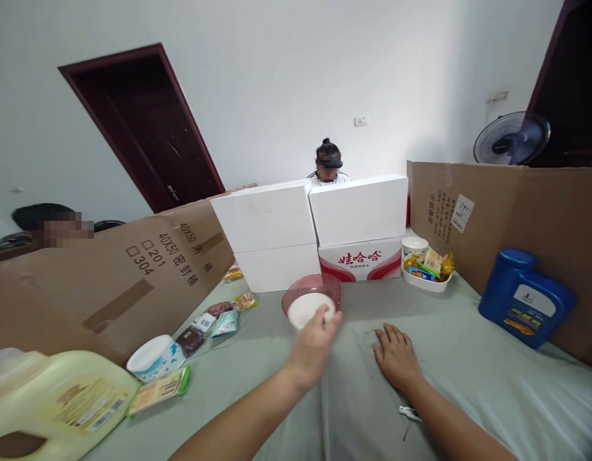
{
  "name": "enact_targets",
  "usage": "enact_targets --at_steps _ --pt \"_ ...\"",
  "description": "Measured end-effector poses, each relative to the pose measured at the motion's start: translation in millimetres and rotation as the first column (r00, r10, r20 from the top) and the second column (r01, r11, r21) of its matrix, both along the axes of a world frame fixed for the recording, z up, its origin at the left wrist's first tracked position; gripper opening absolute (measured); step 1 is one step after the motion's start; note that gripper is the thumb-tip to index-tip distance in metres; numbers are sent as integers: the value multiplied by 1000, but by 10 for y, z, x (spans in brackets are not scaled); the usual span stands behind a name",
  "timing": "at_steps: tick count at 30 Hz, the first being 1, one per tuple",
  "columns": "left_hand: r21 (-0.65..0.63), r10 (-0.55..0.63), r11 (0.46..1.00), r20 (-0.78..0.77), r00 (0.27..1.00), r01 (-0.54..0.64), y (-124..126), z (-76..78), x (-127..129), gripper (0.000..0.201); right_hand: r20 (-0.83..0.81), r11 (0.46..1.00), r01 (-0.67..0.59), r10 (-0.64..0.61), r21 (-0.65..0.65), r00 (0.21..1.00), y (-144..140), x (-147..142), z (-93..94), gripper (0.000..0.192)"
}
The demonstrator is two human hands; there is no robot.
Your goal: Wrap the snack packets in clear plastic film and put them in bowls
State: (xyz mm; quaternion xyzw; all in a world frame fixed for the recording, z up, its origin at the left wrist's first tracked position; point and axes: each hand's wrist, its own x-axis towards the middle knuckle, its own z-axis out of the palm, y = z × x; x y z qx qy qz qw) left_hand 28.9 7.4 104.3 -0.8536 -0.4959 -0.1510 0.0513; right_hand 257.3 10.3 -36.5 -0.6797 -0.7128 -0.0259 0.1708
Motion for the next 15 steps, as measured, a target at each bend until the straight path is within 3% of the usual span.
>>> enact_targets --at_steps 4,8,11,15 --pt "11 -336 942 18 942 335 177 -158 775 34 16 998 -7 6 64 1000 -10 3 -1 41" --pt "-38 -447 894 -11 895 446 628 -361 1380 22 22 992 -27 25 121 999 -11 20 -11 36" --pt "-57 -488 872 -22 873 486 858 -435 1566 23 38 984 -59 53 169 998 -1 56 -66 33" --pt "-90 -547 835 -34 837 542 906 -471 1667 28 31 977 -94 90 189 995 45 127 -186 33"
